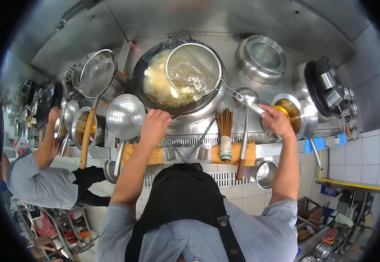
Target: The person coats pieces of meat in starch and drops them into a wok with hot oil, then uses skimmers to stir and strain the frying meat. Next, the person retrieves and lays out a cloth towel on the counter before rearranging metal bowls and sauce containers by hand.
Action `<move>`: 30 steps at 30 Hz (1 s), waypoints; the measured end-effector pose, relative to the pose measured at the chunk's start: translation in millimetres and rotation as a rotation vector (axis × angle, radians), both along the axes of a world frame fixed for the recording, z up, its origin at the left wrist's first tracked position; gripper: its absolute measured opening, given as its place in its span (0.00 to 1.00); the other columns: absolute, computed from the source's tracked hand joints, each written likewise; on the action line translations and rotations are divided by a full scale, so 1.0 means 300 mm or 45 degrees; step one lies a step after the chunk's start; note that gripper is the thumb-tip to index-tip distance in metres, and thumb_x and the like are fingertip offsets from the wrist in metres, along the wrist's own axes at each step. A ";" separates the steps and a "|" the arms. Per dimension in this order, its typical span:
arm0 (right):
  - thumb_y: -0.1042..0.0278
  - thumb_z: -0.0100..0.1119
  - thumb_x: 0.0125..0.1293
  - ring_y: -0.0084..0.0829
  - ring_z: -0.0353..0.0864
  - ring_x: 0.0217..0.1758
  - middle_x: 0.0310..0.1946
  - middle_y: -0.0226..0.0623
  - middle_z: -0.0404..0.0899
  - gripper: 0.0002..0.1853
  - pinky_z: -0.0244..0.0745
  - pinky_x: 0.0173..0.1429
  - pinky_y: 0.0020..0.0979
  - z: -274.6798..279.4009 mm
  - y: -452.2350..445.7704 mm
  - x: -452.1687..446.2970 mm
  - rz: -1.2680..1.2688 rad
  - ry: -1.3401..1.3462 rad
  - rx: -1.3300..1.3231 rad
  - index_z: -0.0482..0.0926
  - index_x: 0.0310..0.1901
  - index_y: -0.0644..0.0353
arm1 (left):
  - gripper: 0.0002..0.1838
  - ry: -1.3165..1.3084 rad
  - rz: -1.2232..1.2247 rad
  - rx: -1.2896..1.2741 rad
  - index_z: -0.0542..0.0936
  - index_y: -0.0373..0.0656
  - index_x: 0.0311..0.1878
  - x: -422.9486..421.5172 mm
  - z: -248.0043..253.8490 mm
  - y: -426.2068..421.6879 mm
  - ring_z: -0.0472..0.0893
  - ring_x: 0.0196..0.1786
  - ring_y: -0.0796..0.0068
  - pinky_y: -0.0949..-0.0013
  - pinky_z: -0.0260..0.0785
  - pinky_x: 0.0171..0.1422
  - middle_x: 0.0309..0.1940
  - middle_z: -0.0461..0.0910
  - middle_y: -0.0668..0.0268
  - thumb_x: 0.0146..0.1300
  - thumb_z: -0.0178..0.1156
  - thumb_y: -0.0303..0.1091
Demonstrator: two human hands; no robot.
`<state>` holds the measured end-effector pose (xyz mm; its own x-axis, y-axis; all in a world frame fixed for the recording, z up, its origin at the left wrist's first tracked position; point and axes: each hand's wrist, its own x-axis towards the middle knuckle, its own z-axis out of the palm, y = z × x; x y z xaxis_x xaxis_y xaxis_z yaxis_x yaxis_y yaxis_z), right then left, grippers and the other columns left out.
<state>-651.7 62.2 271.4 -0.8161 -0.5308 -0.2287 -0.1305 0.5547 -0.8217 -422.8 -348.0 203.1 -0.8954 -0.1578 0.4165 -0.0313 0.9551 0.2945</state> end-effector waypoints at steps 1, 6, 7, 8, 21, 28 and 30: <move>0.69 0.62 0.77 0.15 0.66 0.31 0.28 0.21 0.71 0.19 0.64 0.36 0.23 -0.001 0.000 -0.021 0.033 0.058 -0.014 0.82 0.67 0.60 | 0.04 0.033 0.000 -0.006 0.84 0.46 0.38 -0.002 -0.010 -0.004 0.79 0.49 0.59 0.58 0.73 0.58 0.39 0.82 0.66 0.63 0.69 0.33; 0.71 0.63 0.74 0.16 0.69 0.29 0.28 0.22 0.75 0.19 0.66 0.34 0.23 0.037 -0.033 -0.029 0.136 0.369 0.107 0.83 0.65 0.59 | 0.04 0.113 0.027 0.003 0.82 0.46 0.36 -0.002 -0.006 0.004 0.78 0.48 0.59 0.58 0.73 0.57 0.37 0.81 0.65 0.63 0.68 0.33; 0.72 0.64 0.74 0.16 0.70 0.28 0.28 0.23 0.77 0.19 0.67 0.34 0.22 0.033 -0.036 -0.036 0.148 0.375 0.090 0.84 0.64 0.59 | 0.04 0.094 0.033 0.006 0.82 0.46 0.36 -0.001 -0.006 0.006 0.78 0.48 0.59 0.58 0.73 0.57 0.37 0.81 0.65 0.63 0.68 0.33; 0.71 0.64 0.74 0.16 0.70 0.27 0.27 0.23 0.77 0.19 0.66 0.33 0.22 0.037 -0.039 -0.044 0.121 0.237 0.085 0.84 0.64 0.59 | 0.05 0.081 0.041 0.009 0.82 0.46 0.36 -0.004 -0.004 0.006 0.78 0.48 0.59 0.58 0.73 0.57 0.37 0.80 0.65 0.63 0.68 0.33; 0.69 0.62 0.76 0.15 0.56 0.15 0.20 0.23 0.68 0.17 0.50 0.19 0.21 -0.101 -0.006 0.102 -0.318 -0.755 -0.522 0.79 0.63 0.62 | 0.07 0.065 0.032 0.133 0.81 0.44 0.37 -0.028 0.027 0.074 0.78 0.46 0.56 0.55 0.72 0.55 0.37 0.80 0.64 0.59 0.71 0.29; 0.70 0.60 0.78 0.17 0.62 0.17 0.24 0.27 0.73 0.15 0.55 0.20 0.22 -0.108 -0.197 -0.005 -0.491 -0.530 -0.867 0.76 0.62 0.63 | 0.06 -0.087 0.059 0.056 0.81 0.48 0.39 -0.039 0.041 0.075 0.77 0.49 0.58 0.55 0.69 0.57 0.39 0.79 0.66 0.66 0.67 0.36; 0.72 0.59 0.77 0.18 0.68 0.20 0.30 0.32 0.80 0.16 0.61 0.22 0.23 -0.121 -0.307 -0.114 -0.514 -0.284 -0.836 0.75 0.63 0.63 | 0.05 -0.120 0.073 0.043 0.81 0.49 0.39 -0.033 0.050 0.068 0.77 0.50 0.59 0.55 0.69 0.57 0.39 0.79 0.66 0.66 0.67 0.36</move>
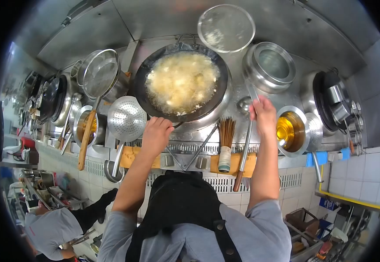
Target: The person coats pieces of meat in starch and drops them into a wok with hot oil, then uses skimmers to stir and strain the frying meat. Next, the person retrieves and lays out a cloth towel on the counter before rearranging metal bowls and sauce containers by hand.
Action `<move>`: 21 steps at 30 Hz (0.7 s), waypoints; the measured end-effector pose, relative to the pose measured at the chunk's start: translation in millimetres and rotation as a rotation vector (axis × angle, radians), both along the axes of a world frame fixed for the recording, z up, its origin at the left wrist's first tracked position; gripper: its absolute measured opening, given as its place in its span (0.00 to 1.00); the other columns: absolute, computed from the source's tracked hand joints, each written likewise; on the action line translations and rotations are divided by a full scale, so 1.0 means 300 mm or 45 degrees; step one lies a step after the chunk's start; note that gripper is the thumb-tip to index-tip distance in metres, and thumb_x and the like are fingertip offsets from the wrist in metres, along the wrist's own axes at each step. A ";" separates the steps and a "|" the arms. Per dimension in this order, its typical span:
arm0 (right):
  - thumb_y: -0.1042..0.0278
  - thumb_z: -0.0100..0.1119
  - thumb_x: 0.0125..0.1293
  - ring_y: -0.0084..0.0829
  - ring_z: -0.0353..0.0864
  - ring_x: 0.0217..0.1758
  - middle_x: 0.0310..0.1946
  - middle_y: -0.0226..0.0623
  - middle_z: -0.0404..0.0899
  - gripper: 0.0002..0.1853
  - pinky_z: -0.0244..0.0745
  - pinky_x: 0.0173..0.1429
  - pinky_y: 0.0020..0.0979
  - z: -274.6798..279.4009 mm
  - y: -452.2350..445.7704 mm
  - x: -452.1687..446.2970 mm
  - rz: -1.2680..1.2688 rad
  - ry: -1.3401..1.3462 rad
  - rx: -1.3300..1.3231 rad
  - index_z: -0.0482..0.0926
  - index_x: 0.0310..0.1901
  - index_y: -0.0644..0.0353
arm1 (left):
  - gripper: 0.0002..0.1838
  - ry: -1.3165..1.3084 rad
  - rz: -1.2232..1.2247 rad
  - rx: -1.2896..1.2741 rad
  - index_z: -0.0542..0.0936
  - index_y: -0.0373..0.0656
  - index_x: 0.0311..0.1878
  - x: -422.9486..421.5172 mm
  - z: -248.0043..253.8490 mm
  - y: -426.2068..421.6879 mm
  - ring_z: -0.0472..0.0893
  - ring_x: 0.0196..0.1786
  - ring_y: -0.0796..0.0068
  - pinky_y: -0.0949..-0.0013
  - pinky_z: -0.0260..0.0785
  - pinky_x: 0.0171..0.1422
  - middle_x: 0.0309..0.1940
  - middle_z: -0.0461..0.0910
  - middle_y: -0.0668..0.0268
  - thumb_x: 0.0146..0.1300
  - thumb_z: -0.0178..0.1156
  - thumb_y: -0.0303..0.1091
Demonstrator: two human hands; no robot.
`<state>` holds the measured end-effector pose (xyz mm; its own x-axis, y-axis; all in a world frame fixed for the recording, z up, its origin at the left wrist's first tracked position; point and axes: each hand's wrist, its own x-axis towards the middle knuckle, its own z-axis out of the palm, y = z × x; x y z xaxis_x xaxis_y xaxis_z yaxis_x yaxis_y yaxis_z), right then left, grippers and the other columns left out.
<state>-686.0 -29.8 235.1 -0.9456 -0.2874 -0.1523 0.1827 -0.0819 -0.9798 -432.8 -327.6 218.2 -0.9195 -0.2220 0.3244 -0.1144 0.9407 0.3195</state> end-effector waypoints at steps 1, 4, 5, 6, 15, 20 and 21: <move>0.72 0.58 0.77 0.18 0.70 0.21 0.34 0.35 0.83 0.17 0.65 0.23 0.23 -0.022 -0.057 -0.062 -0.028 0.115 0.066 0.74 0.64 0.62 | 0.06 0.013 0.000 0.004 0.81 0.49 0.39 0.002 0.000 -0.002 0.77 0.50 0.59 0.55 0.69 0.57 0.39 0.79 0.66 0.66 0.67 0.36; 0.74 0.56 0.72 0.40 0.86 0.33 0.44 0.51 0.88 0.21 0.81 0.38 0.40 -0.190 -0.188 -0.284 -0.068 0.535 0.722 0.72 0.65 0.60 | 0.07 0.046 0.016 0.027 0.81 0.48 0.40 0.007 -0.005 0.005 0.77 0.50 0.58 0.54 0.69 0.56 0.39 0.80 0.66 0.64 0.68 0.36; 0.74 0.55 0.70 0.47 0.87 0.37 0.46 0.54 0.88 0.21 0.81 0.43 0.44 -0.274 -0.225 -0.351 -0.120 0.730 0.961 0.74 0.64 0.60 | 0.08 0.052 0.026 0.043 0.81 0.47 0.41 0.007 -0.007 0.009 0.78 0.50 0.57 0.54 0.70 0.56 0.40 0.81 0.65 0.62 0.70 0.35; 0.74 0.54 0.69 0.53 0.88 0.40 0.47 0.56 0.87 0.20 0.82 0.48 0.49 -0.284 -0.259 -0.377 -0.179 0.929 1.197 0.76 0.63 0.60 | 0.09 0.060 0.035 0.058 0.82 0.46 0.42 0.009 -0.005 0.006 0.78 0.50 0.57 0.53 0.70 0.55 0.41 0.81 0.65 0.61 0.71 0.34; 0.72 0.54 0.69 0.45 0.86 0.36 0.43 0.48 0.87 0.28 0.81 0.42 0.43 -0.223 -0.373 -0.323 -0.205 1.213 0.796 0.72 0.71 0.60 | 0.16 0.055 0.241 0.361 0.82 0.42 0.51 0.565 -0.170 0.012 0.80 0.57 0.50 0.50 0.72 0.62 0.53 0.81 0.57 0.60 0.71 0.31; 0.76 0.50 0.71 0.17 0.65 0.21 0.32 0.28 0.77 0.29 0.58 0.22 0.19 0.050 -0.720 0.299 0.304 -0.026 -0.062 0.67 0.74 0.54 | 0.11 -0.079 0.396 0.620 0.84 0.42 0.47 0.939 -0.370 0.051 0.83 0.54 0.48 0.53 0.76 0.60 0.48 0.85 0.55 0.61 0.71 0.29; 0.77 0.50 0.71 0.18 0.65 0.21 0.33 0.30 0.77 0.28 0.60 0.22 0.21 0.050 -0.798 0.401 0.394 -0.145 -0.151 0.67 0.73 0.53 | 0.10 -0.076 0.383 0.652 0.84 0.42 0.46 0.981 -0.386 0.045 0.83 0.54 0.48 0.53 0.76 0.60 0.48 0.85 0.55 0.62 0.71 0.28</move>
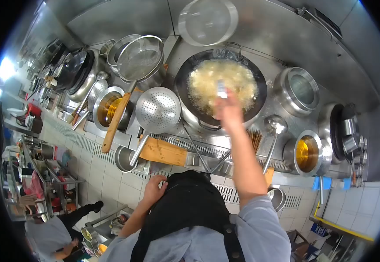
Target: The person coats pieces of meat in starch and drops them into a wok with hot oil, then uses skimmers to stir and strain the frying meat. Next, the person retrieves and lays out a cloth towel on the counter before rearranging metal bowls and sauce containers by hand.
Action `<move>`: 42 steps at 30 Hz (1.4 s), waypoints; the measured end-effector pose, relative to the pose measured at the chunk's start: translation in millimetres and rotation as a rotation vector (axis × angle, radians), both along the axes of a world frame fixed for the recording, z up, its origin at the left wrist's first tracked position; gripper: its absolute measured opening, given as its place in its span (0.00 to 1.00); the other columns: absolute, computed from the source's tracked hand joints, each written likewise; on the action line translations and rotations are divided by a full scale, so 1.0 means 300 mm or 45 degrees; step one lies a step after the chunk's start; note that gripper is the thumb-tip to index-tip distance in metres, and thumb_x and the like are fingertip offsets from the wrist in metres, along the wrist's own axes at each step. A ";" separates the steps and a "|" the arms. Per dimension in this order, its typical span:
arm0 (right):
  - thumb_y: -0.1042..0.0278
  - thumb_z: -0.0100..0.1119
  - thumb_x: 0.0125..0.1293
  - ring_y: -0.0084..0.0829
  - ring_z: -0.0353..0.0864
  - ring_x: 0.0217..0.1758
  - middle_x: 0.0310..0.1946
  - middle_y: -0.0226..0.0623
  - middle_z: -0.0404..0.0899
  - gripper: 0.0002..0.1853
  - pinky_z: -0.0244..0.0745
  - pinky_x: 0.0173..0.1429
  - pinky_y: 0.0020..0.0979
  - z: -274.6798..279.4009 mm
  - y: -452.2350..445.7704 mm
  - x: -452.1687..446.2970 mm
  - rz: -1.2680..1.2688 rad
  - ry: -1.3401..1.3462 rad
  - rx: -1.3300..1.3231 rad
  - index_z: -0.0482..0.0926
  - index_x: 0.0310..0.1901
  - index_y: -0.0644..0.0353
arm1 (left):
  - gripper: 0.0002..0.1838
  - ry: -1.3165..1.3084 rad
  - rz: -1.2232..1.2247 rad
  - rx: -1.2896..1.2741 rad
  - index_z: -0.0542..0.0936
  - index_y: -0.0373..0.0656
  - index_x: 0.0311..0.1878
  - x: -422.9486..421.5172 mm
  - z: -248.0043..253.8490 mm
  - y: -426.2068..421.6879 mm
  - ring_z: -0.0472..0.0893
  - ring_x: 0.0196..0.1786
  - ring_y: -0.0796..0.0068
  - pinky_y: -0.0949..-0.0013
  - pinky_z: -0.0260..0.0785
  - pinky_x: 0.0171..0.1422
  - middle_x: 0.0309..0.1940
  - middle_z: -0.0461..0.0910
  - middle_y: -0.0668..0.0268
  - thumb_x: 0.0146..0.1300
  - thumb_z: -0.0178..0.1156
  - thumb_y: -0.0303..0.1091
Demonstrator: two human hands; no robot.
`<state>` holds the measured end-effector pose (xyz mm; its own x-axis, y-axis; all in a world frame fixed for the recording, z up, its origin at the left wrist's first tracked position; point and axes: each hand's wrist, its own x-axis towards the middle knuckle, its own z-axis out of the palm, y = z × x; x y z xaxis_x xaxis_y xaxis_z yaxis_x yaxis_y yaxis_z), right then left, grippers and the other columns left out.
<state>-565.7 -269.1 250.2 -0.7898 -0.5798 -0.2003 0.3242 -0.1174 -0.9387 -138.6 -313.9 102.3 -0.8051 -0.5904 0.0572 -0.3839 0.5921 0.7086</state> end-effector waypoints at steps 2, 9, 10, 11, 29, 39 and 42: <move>0.76 0.52 0.71 0.19 0.67 0.24 0.36 0.31 0.78 0.29 0.65 0.25 0.21 -0.091 -0.155 0.166 0.197 -0.206 -0.191 0.67 0.73 0.52 | 0.10 0.017 0.026 0.053 0.84 0.41 0.46 0.041 0.000 -0.017 0.84 0.54 0.48 0.53 0.77 0.60 0.48 0.85 0.55 0.62 0.71 0.28; 0.73 0.60 0.65 0.32 0.82 0.30 0.38 0.44 0.83 0.34 0.79 0.30 0.38 -0.213 -0.679 0.580 0.320 -0.085 0.111 0.67 0.75 0.59 | 0.08 0.034 -0.048 0.221 0.84 0.38 0.46 0.152 -0.053 -0.136 0.86 0.50 0.53 0.57 0.78 0.56 0.45 0.86 0.54 0.65 0.68 0.28; 0.72 0.59 0.67 0.32 0.81 0.28 0.38 0.44 0.84 0.34 0.79 0.28 0.37 -0.212 -0.708 0.613 0.339 -0.206 0.042 0.65 0.76 0.61 | 0.08 0.020 -0.038 0.234 0.84 0.38 0.46 0.177 -0.059 -0.148 0.86 0.49 0.53 0.58 0.78 0.55 0.44 0.86 0.55 0.66 0.68 0.27; 0.69 0.58 0.72 0.31 0.81 0.28 0.37 0.43 0.85 0.35 0.79 0.28 0.36 -0.223 -0.724 0.633 0.395 -0.253 -0.111 0.60 0.79 0.62 | 0.08 -0.026 -0.098 0.227 0.84 0.38 0.46 0.193 -0.055 -0.157 0.86 0.48 0.54 0.58 0.78 0.54 0.44 0.86 0.55 0.66 0.68 0.28; 0.68 0.63 0.74 0.24 0.84 0.41 0.46 0.36 0.86 0.22 0.83 0.42 0.30 -0.609 1.974 1.062 -0.704 -0.429 0.410 0.76 0.66 0.62 | 0.12 -0.340 -1.272 -0.030 0.85 0.40 0.47 -0.340 -0.050 0.871 0.86 0.49 0.51 0.52 0.78 0.55 0.44 0.86 0.54 0.69 0.66 0.39; 0.72 0.58 0.75 0.25 0.84 0.46 0.49 0.36 0.87 0.22 0.82 0.47 0.29 -0.363 2.754 1.280 -1.328 -0.388 0.317 0.74 0.68 0.65 | 0.12 -0.091 -1.896 0.212 0.84 0.42 0.51 -0.778 0.162 2.100 0.85 0.53 0.54 0.56 0.77 0.58 0.51 0.85 0.58 0.70 0.65 0.38; 0.74 0.57 0.76 0.23 0.83 0.46 0.50 0.35 0.87 0.21 0.82 0.47 0.28 -0.374 2.829 1.218 -1.161 -0.396 0.255 0.74 0.68 0.64 | 0.12 0.014 -1.870 0.254 0.84 0.42 0.51 -0.876 0.148 2.256 0.85 0.53 0.55 0.57 0.77 0.59 0.53 0.85 0.59 0.69 0.66 0.36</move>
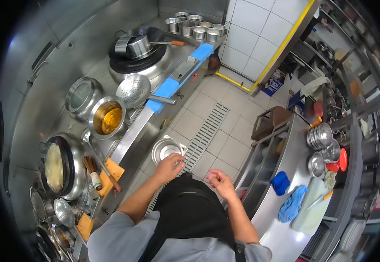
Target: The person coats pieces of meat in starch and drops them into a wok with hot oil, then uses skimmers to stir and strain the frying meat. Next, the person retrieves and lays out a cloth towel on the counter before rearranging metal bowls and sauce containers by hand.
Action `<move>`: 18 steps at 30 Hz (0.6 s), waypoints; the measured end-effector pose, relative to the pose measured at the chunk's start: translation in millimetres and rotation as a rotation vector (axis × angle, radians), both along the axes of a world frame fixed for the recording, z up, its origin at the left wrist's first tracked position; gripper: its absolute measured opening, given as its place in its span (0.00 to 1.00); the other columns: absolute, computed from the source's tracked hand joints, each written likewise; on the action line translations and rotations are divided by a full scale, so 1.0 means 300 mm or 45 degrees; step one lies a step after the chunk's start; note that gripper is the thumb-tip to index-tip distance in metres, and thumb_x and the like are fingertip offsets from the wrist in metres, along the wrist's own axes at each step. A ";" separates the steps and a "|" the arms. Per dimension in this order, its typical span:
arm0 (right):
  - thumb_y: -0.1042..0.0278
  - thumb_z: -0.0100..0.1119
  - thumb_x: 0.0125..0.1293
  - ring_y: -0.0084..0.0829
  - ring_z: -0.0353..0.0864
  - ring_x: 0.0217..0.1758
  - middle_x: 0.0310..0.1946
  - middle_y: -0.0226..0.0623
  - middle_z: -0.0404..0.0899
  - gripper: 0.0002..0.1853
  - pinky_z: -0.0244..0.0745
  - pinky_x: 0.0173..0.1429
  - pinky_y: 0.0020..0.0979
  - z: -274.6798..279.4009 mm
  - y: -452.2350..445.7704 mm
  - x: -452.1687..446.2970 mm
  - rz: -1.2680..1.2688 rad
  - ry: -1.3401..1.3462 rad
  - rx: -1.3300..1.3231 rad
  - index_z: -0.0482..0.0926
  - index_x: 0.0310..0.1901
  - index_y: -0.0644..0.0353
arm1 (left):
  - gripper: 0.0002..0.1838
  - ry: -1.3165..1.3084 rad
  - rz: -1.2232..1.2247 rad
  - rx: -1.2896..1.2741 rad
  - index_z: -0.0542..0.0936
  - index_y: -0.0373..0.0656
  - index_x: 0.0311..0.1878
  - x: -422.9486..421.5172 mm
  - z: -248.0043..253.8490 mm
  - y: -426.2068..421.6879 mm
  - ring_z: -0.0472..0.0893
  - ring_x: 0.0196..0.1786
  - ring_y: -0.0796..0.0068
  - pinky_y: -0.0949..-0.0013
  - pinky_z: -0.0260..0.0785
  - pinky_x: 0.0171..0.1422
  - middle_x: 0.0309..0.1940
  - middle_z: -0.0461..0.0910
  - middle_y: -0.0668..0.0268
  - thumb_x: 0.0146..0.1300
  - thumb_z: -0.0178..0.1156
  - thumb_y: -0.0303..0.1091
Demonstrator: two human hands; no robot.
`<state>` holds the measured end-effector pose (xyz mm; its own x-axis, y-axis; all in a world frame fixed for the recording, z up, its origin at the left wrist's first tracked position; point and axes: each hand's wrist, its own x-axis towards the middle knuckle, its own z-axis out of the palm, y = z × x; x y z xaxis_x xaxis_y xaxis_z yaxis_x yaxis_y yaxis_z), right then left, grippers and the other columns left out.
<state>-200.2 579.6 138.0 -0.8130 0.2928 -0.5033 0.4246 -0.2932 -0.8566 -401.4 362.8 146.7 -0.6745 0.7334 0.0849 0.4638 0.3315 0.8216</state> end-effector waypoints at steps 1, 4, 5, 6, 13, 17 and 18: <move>0.73 0.57 0.76 0.23 0.83 0.46 0.50 0.34 0.86 0.21 0.82 0.47 0.28 0.000 0.032 -0.030 0.063 0.007 -0.020 0.74 0.68 0.64 | 0.12 0.034 0.032 0.033 0.84 0.42 0.51 -0.041 -0.010 0.038 0.85 0.53 0.56 0.57 0.77 0.59 0.54 0.85 0.60 0.69 0.66 0.36; 0.71 0.60 0.77 0.22 0.84 0.48 0.53 0.35 0.86 0.22 0.82 0.50 0.28 -0.013 0.215 -0.129 0.309 -0.094 0.008 0.74 0.70 0.63 | 0.13 -0.008 0.250 0.092 0.84 0.41 0.52 -0.232 -0.024 0.134 0.85 0.54 0.60 0.62 0.79 0.57 0.56 0.84 0.61 0.66 0.68 0.33; 0.70 0.62 0.77 0.22 0.84 0.49 0.54 0.36 0.86 0.23 0.82 0.51 0.28 -0.027 0.287 -0.167 0.383 -0.123 0.019 0.74 0.71 0.63 | 0.14 -0.025 0.338 0.095 0.84 0.40 0.52 -0.304 -0.020 0.162 0.85 0.54 0.61 0.63 0.79 0.57 0.56 0.84 0.61 0.66 0.69 0.32; 0.70 0.62 0.77 0.23 0.84 0.48 0.54 0.36 0.86 0.23 0.82 0.51 0.28 -0.041 0.355 -0.212 0.343 -0.151 0.044 0.74 0.71 0.63 | 0.15 0.024 0.453 0.190 0.84 0.39 0.53 -0.389 0.010 0.194 0.85 0.53 0.62 0.63 0.79 0.56 0.58 0.83 0.60 0.64 0.70 0.30; 0.68 0.65 0.76 0.25 0.85 0.42 0.49 0.37 0.87 0.24 0.85 0.43 0.30 -0.196 0.906 -0.564 0.105 -0.455 0.407 0.75 0.69 0.62 | 0.17 0.489 0.996 0.343 0.82 0.41 0.54 -1.258 0.102 0.369 0.82 0.51 0.65 0.64 0.79 0.53 0.59 0.80 0.59 0.62 0.70 0.24; 0.71 0.66 0.73 0.24 0.84 0.39 0.44 0.33 0.87 0.21 0.83 0.39 0.29 -0.171 1.132 -0.642 -0.021 -0.519 0.225 0.78 0.64 0.63 | 0.16 0.587 1.267 0.166 0.79 0.42 0.54 -1.708 0.228 0.375 0.84 0.52 0.61 0.58 0.78 0.56 0.60 0.78 0.60 0.63 0.69 0.27; 0.71 0.66 0.73 0.25 0.85 0.39 0.45 0.34 0.87 0.21 0.84 0.39 0.29 -0.172 1.172 -0.685 -0.058 -0.516 0.207 0.77 0.65 0.63 | 0.17 0.604 1.327 0.077 0.79 0.43 0.54 -1.804 0.246 0.372 0.84 0.52 0.59 0.57 0.78 0.57 0.60 0.78 0.60 0.63 0.69 0.28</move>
